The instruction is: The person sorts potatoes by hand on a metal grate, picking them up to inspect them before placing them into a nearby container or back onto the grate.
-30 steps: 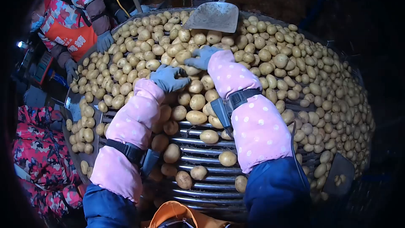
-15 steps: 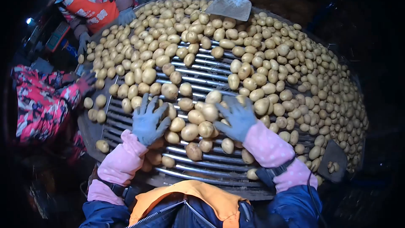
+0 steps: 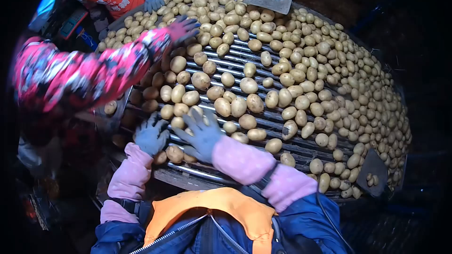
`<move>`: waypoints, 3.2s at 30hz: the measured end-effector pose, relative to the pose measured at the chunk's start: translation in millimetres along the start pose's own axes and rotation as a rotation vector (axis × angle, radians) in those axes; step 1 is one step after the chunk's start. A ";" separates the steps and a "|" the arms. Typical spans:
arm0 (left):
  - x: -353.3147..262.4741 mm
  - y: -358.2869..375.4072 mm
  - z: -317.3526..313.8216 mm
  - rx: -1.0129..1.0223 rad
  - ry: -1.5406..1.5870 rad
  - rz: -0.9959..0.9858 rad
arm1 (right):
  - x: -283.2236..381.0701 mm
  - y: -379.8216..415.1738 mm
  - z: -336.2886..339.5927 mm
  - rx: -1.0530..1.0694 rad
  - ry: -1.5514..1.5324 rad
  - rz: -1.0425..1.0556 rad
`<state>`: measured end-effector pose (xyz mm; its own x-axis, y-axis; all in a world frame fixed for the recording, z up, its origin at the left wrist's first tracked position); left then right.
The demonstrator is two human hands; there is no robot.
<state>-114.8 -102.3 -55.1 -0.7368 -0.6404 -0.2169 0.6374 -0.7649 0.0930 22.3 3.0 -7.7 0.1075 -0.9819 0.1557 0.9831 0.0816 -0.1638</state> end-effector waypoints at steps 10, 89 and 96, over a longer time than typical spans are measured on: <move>-25.8 64.9 48.1 -0.349 0.273 -0.050 | -98.7 -68.7 49.2 -0.063 -0.168 -0.105; -264.9 -101.4 -0.1 0.020 -0.119 -0.599 | -231.1 177.7 55.0 -0.487 -1.406 -0.822; -215.3 -27.9 -18.3 0.680 2.372 0.287 | -110.3 93.8 106.6 -0.229 -1.321 -0.516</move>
<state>30.1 58.2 -28.7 0.9466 0.0452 -0.3193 0.1611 -0.9241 0.3466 118.5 137.2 63.6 -0.0660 -0.0081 0.9978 0.9225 -0.3817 0.0579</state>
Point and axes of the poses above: each hand's wrist, its own y-axis away from the middle knuckle, its own z-axis out of the back of the hand, x = y × z, the point moved 9 cm from there along -y, towards the middle knuckle, and after that the axes turned 1 degree about y, right-handed, at the moved point
